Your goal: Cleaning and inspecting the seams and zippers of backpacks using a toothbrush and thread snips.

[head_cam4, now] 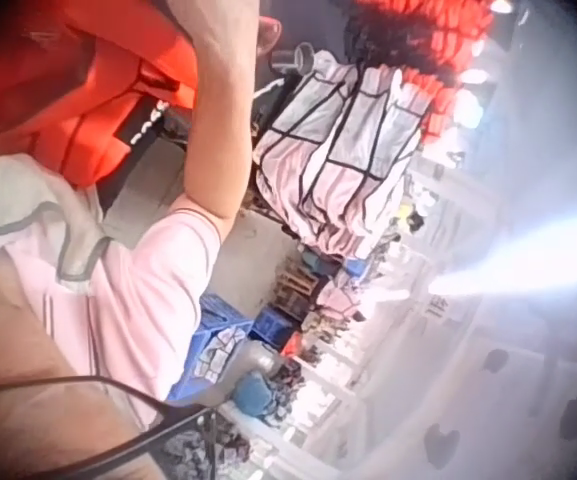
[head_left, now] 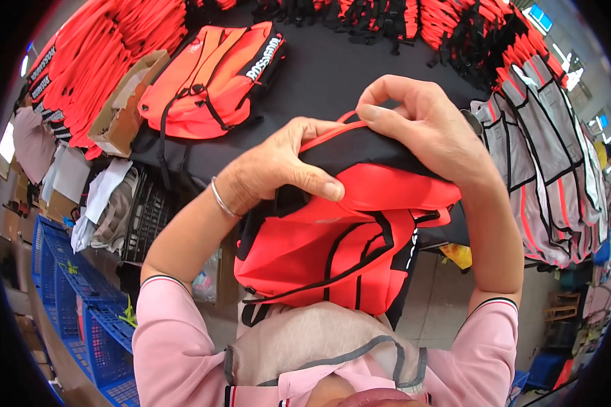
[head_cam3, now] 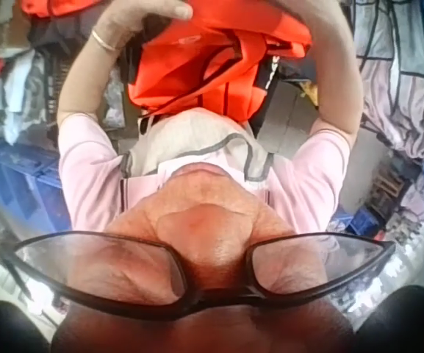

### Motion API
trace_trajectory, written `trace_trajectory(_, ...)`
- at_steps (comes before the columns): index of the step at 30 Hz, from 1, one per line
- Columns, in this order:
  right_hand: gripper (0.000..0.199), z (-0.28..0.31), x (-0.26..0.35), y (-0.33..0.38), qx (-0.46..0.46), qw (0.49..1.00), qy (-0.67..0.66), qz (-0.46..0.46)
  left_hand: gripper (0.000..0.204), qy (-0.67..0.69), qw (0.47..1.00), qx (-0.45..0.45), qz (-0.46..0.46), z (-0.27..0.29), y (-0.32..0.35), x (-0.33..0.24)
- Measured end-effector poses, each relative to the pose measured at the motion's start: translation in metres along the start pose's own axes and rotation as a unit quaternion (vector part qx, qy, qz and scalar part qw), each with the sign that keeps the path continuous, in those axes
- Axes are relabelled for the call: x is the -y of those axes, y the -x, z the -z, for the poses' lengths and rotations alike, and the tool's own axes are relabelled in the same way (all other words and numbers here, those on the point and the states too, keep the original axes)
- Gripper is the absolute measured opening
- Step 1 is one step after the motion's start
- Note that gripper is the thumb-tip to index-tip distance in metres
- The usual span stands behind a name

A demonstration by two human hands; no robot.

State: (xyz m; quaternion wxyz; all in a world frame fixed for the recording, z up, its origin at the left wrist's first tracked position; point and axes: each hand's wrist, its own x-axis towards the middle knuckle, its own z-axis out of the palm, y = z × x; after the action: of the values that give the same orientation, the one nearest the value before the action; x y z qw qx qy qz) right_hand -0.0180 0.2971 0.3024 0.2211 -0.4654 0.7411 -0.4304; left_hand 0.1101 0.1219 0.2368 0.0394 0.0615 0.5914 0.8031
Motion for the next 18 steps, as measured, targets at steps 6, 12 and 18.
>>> trace_trajectory(6, 0.023, -0.002, -0.004, -0.031, -0.032, 0.996, 0.04, 0.079, 0.066, 0.192, 0.981, -0.03, -0.002, -0.03, -0.006, 0.017)
trace_trajectory(12, 0.026, 0.012, -0.034, -0.057, -0.1, 0.987, 0.042, 0.115, 0.054, -0.017, 0.989, -0.088, -0.121, 0.009, -0.019, -0.002)
trace_trajectory(18, 0.049, 0.062, -0.148, -0.023, -0.08, 0.968, 0.204, 0.121, 0.052, -0.14, 0.952, -0.199, -0.187, 0.084, -0.027, -0.007)
